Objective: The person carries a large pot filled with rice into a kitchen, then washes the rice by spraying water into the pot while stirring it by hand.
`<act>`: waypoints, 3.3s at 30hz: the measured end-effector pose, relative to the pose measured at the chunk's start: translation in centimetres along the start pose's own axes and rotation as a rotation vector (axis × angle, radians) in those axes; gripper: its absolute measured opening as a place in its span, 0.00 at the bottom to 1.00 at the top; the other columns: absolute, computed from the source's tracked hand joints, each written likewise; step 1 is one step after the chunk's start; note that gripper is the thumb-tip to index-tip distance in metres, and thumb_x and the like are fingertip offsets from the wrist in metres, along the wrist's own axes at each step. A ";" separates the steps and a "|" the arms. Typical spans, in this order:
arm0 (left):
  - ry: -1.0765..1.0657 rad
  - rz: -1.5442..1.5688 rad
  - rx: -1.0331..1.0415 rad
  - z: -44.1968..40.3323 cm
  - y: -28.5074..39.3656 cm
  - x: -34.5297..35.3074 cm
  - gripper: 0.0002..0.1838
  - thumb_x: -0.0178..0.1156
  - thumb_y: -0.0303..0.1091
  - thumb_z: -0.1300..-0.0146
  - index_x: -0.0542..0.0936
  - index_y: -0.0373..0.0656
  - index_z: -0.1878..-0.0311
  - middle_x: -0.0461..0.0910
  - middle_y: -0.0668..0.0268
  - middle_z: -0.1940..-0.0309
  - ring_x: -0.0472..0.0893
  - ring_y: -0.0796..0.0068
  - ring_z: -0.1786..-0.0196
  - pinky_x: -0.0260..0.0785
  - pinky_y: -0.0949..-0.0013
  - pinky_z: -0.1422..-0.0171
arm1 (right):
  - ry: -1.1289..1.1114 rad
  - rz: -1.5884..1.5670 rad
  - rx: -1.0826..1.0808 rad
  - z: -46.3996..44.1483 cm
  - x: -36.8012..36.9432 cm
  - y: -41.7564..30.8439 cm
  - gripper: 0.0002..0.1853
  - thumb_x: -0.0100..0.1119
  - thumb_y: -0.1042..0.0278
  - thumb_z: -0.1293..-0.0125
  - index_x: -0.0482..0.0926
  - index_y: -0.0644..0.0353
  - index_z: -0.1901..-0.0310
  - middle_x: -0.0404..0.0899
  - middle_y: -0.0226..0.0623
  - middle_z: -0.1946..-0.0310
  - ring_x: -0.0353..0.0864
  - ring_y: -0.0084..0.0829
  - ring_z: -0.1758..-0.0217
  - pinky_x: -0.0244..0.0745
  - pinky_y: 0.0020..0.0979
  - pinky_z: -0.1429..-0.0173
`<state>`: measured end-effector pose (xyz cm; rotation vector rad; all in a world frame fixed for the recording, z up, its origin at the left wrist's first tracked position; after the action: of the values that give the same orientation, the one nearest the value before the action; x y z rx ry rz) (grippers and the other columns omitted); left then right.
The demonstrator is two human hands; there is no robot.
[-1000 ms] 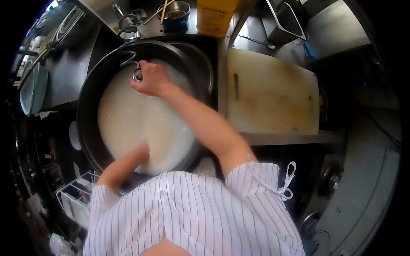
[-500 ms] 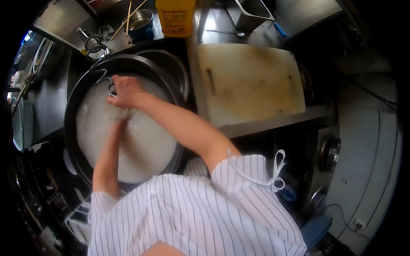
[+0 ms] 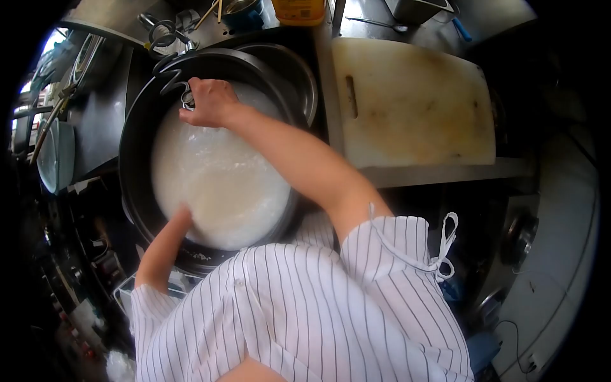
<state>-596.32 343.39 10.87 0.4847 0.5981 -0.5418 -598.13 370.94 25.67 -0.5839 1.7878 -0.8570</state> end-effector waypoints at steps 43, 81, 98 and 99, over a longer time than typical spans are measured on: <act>1.060 0.693 0.038 -2.2 5.0 -13.5 0.23 0.50 0.48 0.39 0.76 0.35 0.57 0.80 0.55 0.62 0.79 0.60 0.61 0.70 0.64 0.56 | -0.049 -0.056 0.060 -0.3 1.5 0.7 0.26 0.61 0.49 0.58 0.73 0.65 0.65 0.78 0.50 0.69 0.78 0.47 0.62 0.73 0.39 0.55; 0.217 0.875 -0.251 -10.9 -3.6 2.0 0.20 0.48 0.48 0.42 0.74 0.38 0.60 0.75 0.62 0.66 0.73 0.73 0.64 0.66 0.67 0.59 | -0.071 -0.118 0.059 -0.5 1.2 0.6 0.26 0.61 0.49 0.56 0.73 0.64 0.62 0.78 0.48 0.70 0.78 0.46 0.62 0.73 0.38 0.57; 0.350 2.138 0.540 -7.3 16.3 -6.8 0.20 0.45 0.45 0.35 0.68 0.40 0.47 0.74 0.63 0.53 0.76 0.69 0.54 0.72 0.67 0.55 | -0.003 -0.202 0.092 -0.7 1.0 1.2 0.23 0.64 0.54 0.56 0.75 0.62 0.63 0.79 0.39 0.76 0.81 0.34 0.69 0.73 0.31 0.60; 0.407 1.938 0.490 -7.1 15.1 -7.6 0.18 0.47 0.43 0.36 0.69 0.40 0.49 0.75 0.64 0.57 0.77 0.68 0.57 0.72 0.67 0.57 | -0.002 -0.203 0.082 -0.9 0.4 0.8 0.23 0.64 0.54 0.56 0.75 0.62 0.63 0.79 0.39 0.76 0.81 0.34 0.69 0.73 0.31 0.60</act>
<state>-595.32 361.30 14.60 1.3607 0.1402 1.3214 -599.15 371.41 25.03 -0.7205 1.7026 -1.0621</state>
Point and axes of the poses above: each hand's wrist, its own z-axis away from the middle knuckle, its own x-axis out of the palm, y = z × x, the point moved 3 cm from there along -z, towards the middle knuckle
